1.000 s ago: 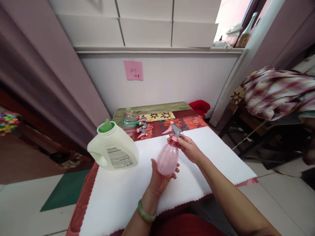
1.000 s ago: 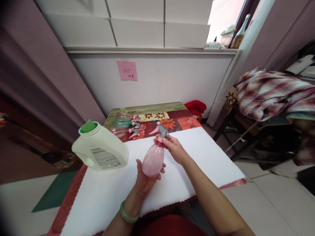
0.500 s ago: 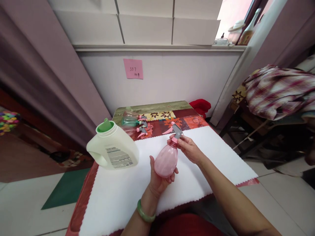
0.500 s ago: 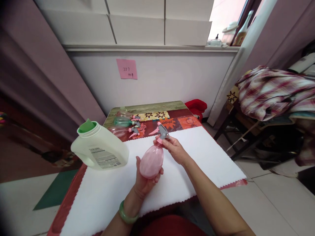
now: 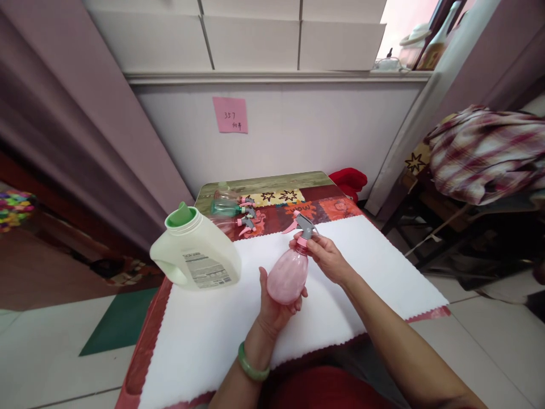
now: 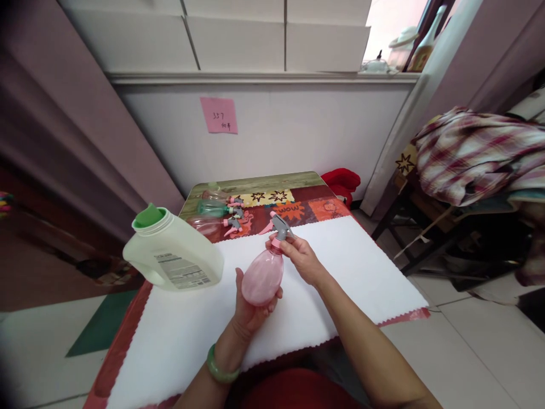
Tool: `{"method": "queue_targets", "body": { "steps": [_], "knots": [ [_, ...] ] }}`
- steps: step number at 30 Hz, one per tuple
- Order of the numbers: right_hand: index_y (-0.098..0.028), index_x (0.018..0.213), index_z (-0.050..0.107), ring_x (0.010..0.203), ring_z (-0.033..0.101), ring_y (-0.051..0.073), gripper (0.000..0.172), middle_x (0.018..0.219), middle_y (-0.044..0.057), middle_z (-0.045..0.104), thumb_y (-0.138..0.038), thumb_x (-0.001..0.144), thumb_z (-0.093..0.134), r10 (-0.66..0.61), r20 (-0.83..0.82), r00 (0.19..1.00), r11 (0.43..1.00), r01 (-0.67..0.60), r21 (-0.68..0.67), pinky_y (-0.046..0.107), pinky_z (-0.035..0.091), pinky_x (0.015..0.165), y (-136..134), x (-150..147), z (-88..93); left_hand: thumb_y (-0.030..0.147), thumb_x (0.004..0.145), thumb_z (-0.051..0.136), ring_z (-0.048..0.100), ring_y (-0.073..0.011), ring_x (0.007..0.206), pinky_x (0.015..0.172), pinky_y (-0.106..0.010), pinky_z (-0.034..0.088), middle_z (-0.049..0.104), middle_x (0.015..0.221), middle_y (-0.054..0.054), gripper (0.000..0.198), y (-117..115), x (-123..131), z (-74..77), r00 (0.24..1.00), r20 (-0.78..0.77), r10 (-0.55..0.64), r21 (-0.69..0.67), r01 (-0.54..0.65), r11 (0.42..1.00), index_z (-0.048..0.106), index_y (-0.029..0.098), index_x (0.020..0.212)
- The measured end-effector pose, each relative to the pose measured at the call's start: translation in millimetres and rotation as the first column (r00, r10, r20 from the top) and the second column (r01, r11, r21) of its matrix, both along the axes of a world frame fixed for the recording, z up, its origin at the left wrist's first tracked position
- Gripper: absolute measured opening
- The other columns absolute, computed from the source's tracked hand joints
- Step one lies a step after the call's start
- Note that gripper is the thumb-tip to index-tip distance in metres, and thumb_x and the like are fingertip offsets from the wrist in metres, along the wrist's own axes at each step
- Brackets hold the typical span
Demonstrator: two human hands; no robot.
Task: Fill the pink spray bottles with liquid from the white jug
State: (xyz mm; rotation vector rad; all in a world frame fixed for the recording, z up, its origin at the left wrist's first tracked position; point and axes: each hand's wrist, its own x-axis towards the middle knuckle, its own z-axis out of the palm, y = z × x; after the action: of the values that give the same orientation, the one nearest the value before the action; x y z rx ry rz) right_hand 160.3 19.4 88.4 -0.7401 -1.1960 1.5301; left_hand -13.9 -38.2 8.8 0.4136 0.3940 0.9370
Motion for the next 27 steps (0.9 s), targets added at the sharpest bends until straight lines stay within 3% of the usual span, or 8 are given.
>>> {"method": "queue_targets", "body": {
  "steps": [6,13,18,22,25,27],
  "knots": [
    [-0.025,0.110,0.077,0.105,0.072,0.025,0.043,0.105,0.005,0.079,-0.055,0.079,0.084,-0.089,-0.050,0.995,0.995,0.086,-0.058,0.042,0.050,0.102,-0.8,-7.5,-7.7,0.093,0.082,0.033,0.064,-0.0190,0.050,0.039,-0.023,0.038,0.075,0.081,-0.020,0.103,1.9,2.9,-3.2,0.996,-0.012,0.086,0.024,-0.086,0.996,0.068,0.004,0.121],
    [-0.022,0.106,0.076,0.100,0.069,0.023,0.042,0.104,0.006,0.078,-0.053,0.079,0.084,-0.247,-0.083,0.965,0.967,0.239,-0.092,0.036,0.051,0.094,-2.2,-19.1,-15.6,0.079,0.076,0.068,0.068,-0.0221,0.065,0.048,-0.028,0.049,0.075,0.093,-0.016,0.082,0.9,7.2,-7.1,0.953,-0.115,0.282,0.010,-0.282,0.959,0.068,0.010,0.122],
    [-0.022,0.097,0.071,0.085,0.065,0.019,0.043,0.094,0.003,0.075,-0.052,0.072,0.089,-0.407,-0.060,0.911,0.912,0.401,-0.089,0.033,0.050,0.081,-3.1,-23.9,-14.5,0.044,0.070,0.089,0.069,-0.0296,0.100,0.067,-0.035,0.060,0.065,0.134,-0.016,0.074,-0.4,8.2,-4.0,0.927,-0.151,0.343,0.069,-0.336,0.939,0.061,0.021,0.134],
    [-0.021,0.092,0.067,0.080,0.062,0.017,0.044,0.090,0.001,0.071,-0.049,0.067,0.091,-0.471,-0.056,0.880,0.879,0.464,-0.108,0.032,0.048,0.078,-3.0,-26.2,-15.1,0.024,0.062,0.093,0.052,-0.0366,0.136,0.089,-0.042,0.059,0.048,0.157,-0.010,0.088,-2.7,11.5,2.7,0.901,-0.157,0.404,0.124,-0.388,0.913,0.054,0.032,0.141],
    [-0.021,0.089,0.064,0.076,0.059,0.016,0.046,0.084,-0.001,0.068,-0.045,0.062,0.092,-0.506,-0.053,0.861,0.858,0.496,-0.135,0.030,0.047,0.075,-5.0,-29.5,-15.3,0.030,0.060,0.095,0.044,-0.0412,0.144,0.094,-0.047,0.056,0.046,0.160,-0.013,0.093,-3.4,14.1,4.4,0.914,-0.154,0.374,0.135,-0.356,0.925,0.054,0.031,0.143],
    [-0.021,0.087,0.062,0.071,0.056,0.015,0.044,0.078,-0.003,0.065,-0.044,0.062,0.091,-0.508,-0.025,0.861,0.856,0.501,-0.124,0.029,0.045,0.071,-7.4,-31.7,-15.7,0.052,0.065,0.090,0.043,-0.0438,0.144,0.093,-0.048,0.056,0.049,0.157,-0.017,0.085,-3.0,15.5,4.8,0.926,-0.145,0.349,0.110,-0.335,0.936,0.060,0.023,0.139]
  ]
}}
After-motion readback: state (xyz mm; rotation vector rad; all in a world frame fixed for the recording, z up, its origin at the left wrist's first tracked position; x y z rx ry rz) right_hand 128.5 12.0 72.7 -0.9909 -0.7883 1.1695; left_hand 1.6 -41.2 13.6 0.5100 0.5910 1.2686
